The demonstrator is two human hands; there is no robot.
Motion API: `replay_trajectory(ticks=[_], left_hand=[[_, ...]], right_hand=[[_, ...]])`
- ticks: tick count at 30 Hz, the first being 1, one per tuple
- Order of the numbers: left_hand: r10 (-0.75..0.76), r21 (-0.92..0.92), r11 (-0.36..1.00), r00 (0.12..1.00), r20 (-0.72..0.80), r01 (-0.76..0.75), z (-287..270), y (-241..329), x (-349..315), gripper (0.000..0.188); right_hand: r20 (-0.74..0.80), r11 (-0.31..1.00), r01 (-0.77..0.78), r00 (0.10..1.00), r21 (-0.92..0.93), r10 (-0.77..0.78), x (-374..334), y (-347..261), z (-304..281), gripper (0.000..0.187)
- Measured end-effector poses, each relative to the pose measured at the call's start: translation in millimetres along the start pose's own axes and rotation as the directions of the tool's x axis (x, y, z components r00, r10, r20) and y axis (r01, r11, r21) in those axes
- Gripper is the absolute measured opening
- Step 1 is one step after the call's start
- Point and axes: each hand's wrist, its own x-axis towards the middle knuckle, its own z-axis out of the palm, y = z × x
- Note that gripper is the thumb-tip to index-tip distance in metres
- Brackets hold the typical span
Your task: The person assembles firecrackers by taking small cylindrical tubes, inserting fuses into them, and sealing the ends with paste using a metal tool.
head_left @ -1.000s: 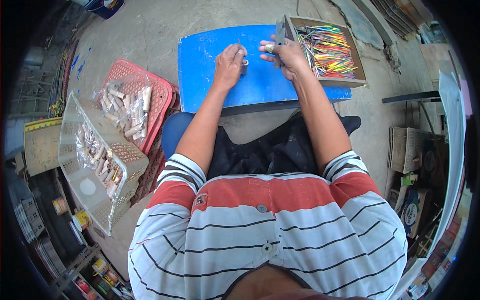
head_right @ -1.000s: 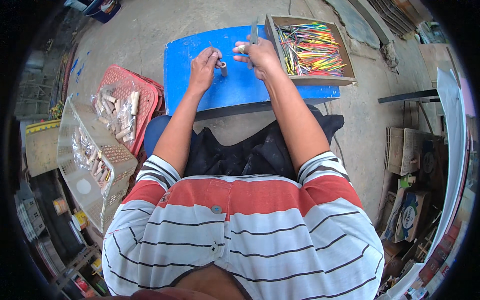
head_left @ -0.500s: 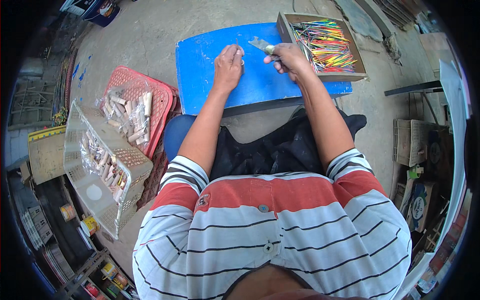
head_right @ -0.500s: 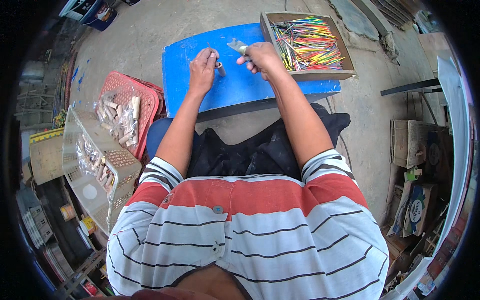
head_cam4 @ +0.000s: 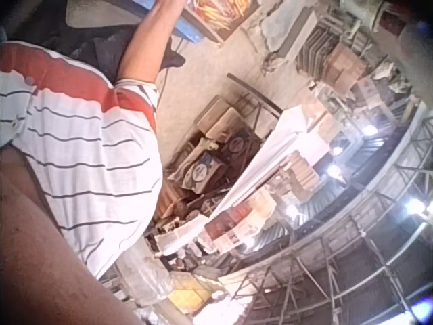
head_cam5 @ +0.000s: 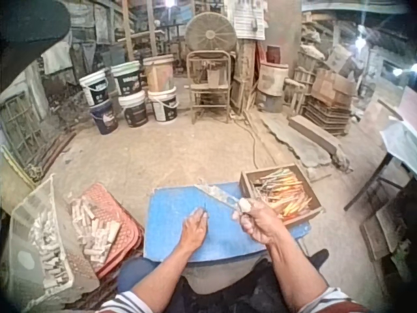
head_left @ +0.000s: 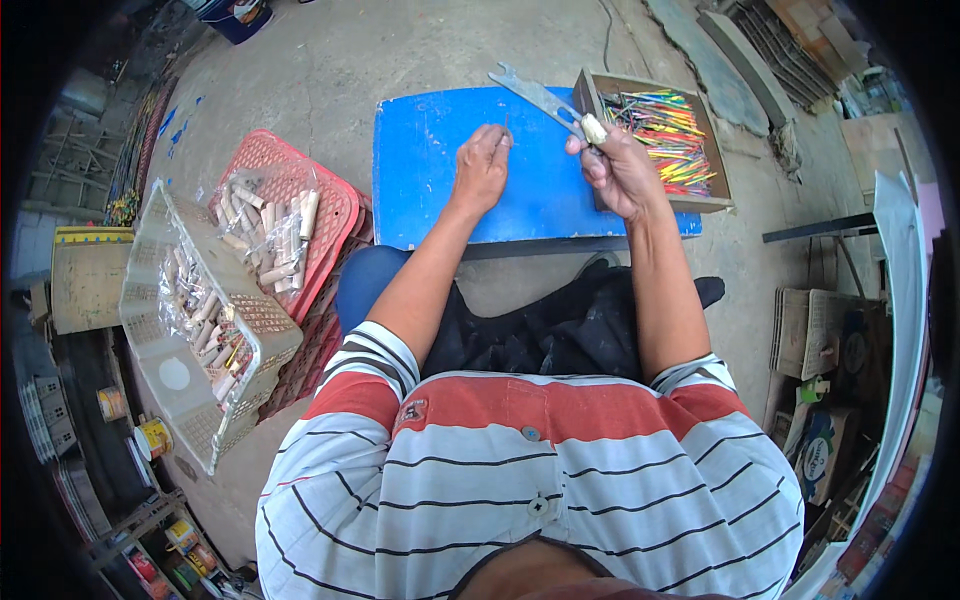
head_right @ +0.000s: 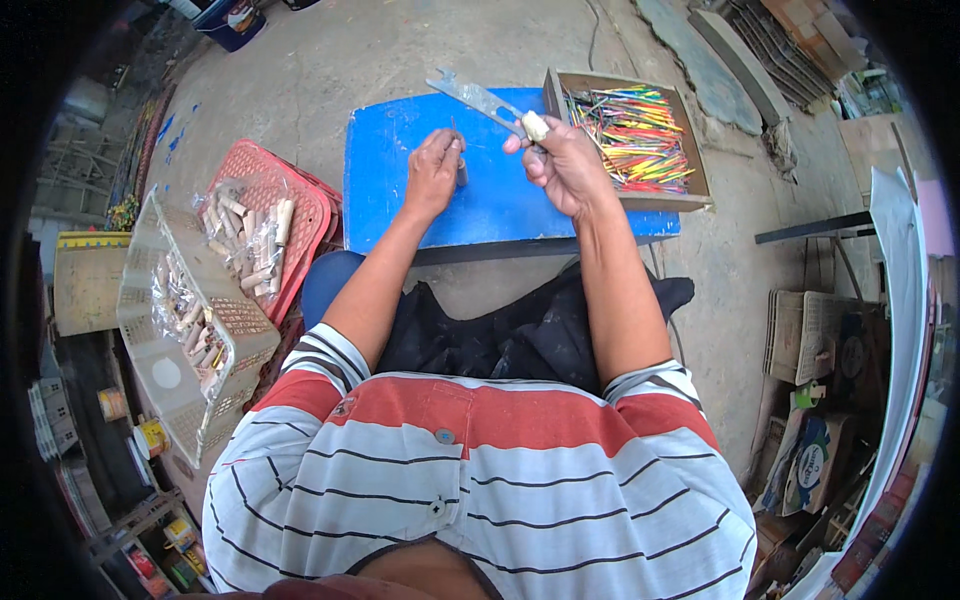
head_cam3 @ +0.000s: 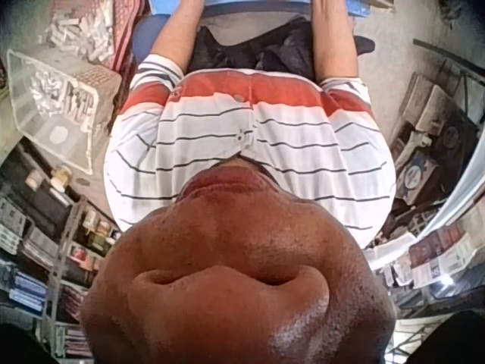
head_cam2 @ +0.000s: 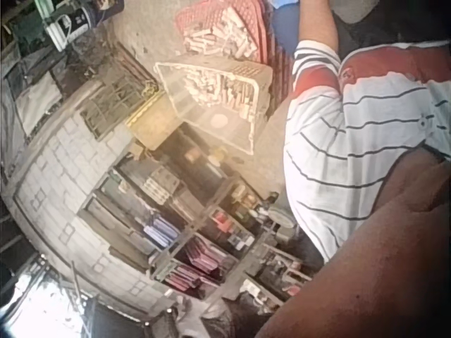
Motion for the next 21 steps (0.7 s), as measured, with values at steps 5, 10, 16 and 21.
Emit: replay_trajectory(ticks=[5,10,16,21], left_hand=[[-0.013,-0.059,0.998,1.0,-0.025,0.011,0,8,-1,0.014],[0.004,-0.064,0.998,0.998,-0.07,-0.009,1,4,-2,0.016],[-0.021,-0.071,0.997,0.999,-0.035,0.018,2,3,-2,0.015],[-0.01,-0.05,0.999,1.0,-0.028,0.009,1,6,-1,0.015]], right_hand=[[-0.128,0.993,-0.099,0.986,0.062,0.106,7,12,3,0.02],[-0.019,0.979,-0.191,0.981,0.067,0.193,9,-7,7,0.02],[0.039,0.996,-0.072,0.997,0.043,0.071,7,-33,20,0.016],[0.209,0.909,-0.159,0.975,0.385,0.082,11,-17,1,0.012]])
